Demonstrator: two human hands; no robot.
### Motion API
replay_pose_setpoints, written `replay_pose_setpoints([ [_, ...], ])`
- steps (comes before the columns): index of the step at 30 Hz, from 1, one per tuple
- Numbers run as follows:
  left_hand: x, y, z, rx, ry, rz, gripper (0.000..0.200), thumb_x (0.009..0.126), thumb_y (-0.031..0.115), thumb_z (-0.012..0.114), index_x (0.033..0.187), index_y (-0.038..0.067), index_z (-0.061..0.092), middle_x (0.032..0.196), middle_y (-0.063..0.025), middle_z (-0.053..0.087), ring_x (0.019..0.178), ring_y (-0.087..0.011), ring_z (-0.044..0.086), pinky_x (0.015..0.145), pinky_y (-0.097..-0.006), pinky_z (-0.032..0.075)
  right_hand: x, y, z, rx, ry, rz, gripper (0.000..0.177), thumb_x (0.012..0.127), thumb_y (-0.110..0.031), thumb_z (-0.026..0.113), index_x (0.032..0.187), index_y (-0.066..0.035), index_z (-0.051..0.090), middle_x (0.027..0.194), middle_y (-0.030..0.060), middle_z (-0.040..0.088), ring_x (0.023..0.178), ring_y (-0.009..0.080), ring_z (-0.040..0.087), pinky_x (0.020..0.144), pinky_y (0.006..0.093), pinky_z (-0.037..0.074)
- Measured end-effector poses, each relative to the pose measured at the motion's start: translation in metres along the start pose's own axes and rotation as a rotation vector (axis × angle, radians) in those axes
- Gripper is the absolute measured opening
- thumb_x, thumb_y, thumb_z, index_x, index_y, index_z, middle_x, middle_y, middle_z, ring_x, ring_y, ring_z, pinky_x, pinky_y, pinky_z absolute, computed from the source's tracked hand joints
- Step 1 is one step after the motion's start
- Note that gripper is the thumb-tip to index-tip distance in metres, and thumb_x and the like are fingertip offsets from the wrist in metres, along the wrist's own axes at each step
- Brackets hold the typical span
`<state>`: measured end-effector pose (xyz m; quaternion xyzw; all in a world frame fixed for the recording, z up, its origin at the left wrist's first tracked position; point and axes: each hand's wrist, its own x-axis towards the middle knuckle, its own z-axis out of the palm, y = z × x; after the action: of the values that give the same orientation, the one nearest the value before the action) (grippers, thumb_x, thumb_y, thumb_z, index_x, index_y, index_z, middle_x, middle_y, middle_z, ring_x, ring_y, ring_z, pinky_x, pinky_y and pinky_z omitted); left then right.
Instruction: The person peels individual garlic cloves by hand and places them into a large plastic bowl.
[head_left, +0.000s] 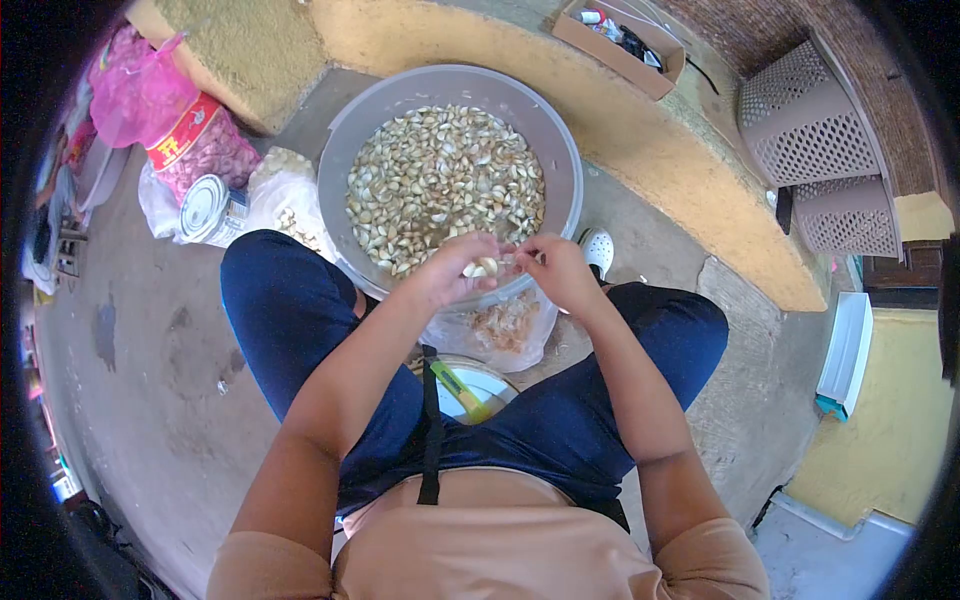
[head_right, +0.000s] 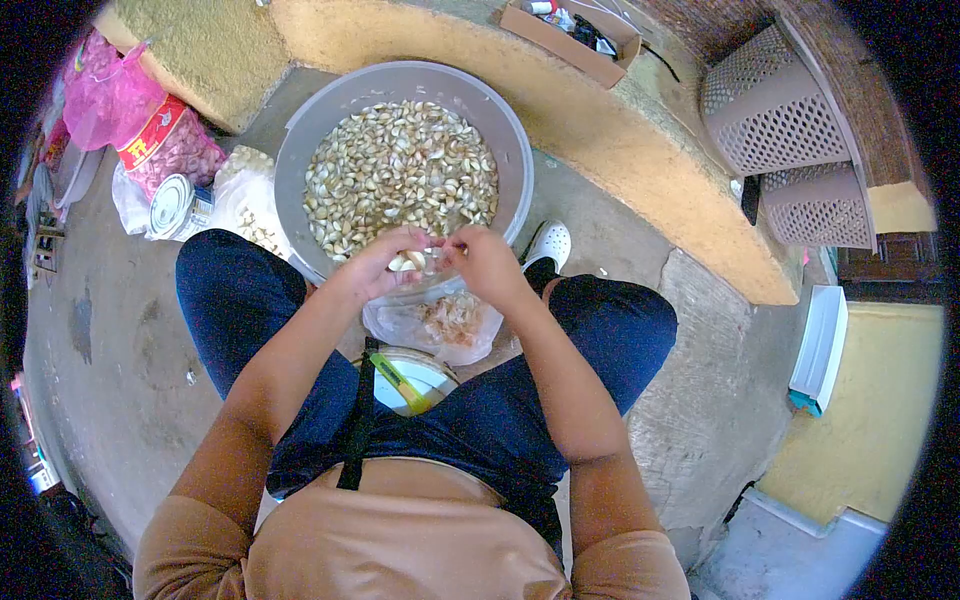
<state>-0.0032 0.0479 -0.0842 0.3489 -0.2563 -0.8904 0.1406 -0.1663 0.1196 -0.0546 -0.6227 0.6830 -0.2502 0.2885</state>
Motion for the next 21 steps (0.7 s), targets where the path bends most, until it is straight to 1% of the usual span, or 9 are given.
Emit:
replay_pose_setpoints([
  [2,0.003,0.000,-0.006,-0.104,-0.025,0.022,0.007,0.076,0.011,0.051,0.081,0.006,0.050,0.099,-0.0115,0.056,0.086,-0.0219,0.058,0.052,-0.0260,0.047,0.001,0.008,-0.007,0.077,0.027,0.034,0.016,0.070,-0.012,0.061,0.081,0.000,0.061,0.074,0.0132,0.060,0.065,0.0202,0.057,0.060,0.0296,0.044],
  [5,0.001,0.006,-0.008,-0.146,-0.033,0.038,0.017,0.076,0.012,0.051,0.087,0.000,0.052,0.094,-0.0148,0.057,0.085,-0.0244,0.059,0.051,-0.0242,0.050,-0.001,0.009,-0.021,0.045,-0.125,0.154,0.016,0.069,-0.012,0.061,0.080,-0.001,0.061,0.071,0.0130,0.060,0.064,0.0220,0.058,0.060,0.0298,0.044],
  [8,0.003,0.006,-0.012,-0.258,0.058,0.072,0.024,0.075,0.012,0.050,0.091,-0.005,0.051,0.089,-0.0165,0.058,0.084,-0.0246,0.060,0.055,-0.0248,0.052,-0.005,0.022,-0.010,-0.035,-0.336,0.020,0.015,0.069,-0.013,0.060,0.078,-0.002,0.063,0.069,0.0131,0.061,0.063,0.0226,0.058,0.060,0.0305,0.045],
  [11,0.004,0.010,-0.013,-0.261,0.065,0.007,0.018,0.075,0.012,0.050,0.088,0.000,0.052,0.093,-0.0141,0.058,0.086,-0.0248,0.059,0.048,-0.0220,0.047,-0.009,0.043,0.021,-0.301,-0.550,-0.001,0.015,0.067,-0.013,0.059,0.077,-0.004,0.065,0.069,0.0127,0.061,0.065,0.0236,0.059,0.061,0.0324,0.045],
  [12,0.003,0.010,-0.013,-0.258,0.050,0.020,0.017,0.075,0.012,0.050,0.088,0.000,0.052,0.094,-0.0143,0.058,0.086,-0.0251,0.059,0.048,-0.0223,0.047,-0.010,0.052,0.034,-0.352,-0.563,0.015,0.016,0.065,-0.014,0.059,0.078,-0.005,0.065,0.070,0.0133,0.061,0.065,0.0262,0.059,0.062,0.0352,0.045],
  [15,0.003,0.009,-0.011,-0.257,0.017,0.045,0.015,0.075,0.011,0.049,0.086,0.002,0.052,0.095,-0.0146,0.057,0.086,-0.0257,0.059,0.047,-0.0228,0.048,-0.007,0.063,0.052,-0.379,-0.671,0.017,0.017,0.063,-0.015,0.061,0.076,-0.006,0.065,0.069,0.0137,0.061,0.067,0.0271,0.059,0.063,0.0358,0.045],
  [18,0.001,0.011,-0.008,-0.282,-0.003,0.037,0.011,0.076,0.011,0.048,0.084,0.004,0.050,0.097,-0.0150,0.057,0.086,-0.0262,0.059,0.045,-0.0229,0.047,-0.006,0.071,0.063,-0.443,-0.644,0.045,0.018,0.061,-0.015,0.063,0.076,-0.006,0.065,0.068,0.0147,0.061,0.067,0.0273,0.059,0.064,0.0358,0.046],
  [21,0.004,0.011,-0.010,-0.299,-0.038,0.014,0.009,0.076,0.011,0.047,0.083,0.005,0.049,0.097,-0.0155,0.057,0.087,-0.0271,0.059,0.043,-0.0228,0.047,-0.007,0.075,0.066,-0.394,-0.660,0.009,0.018,0.062,-0.016,0.059,0.069,-0.001,0.062,0.072,0.0191,0.059,0.068,0.0334,0.059,0.064,0.0406,0.047],
])
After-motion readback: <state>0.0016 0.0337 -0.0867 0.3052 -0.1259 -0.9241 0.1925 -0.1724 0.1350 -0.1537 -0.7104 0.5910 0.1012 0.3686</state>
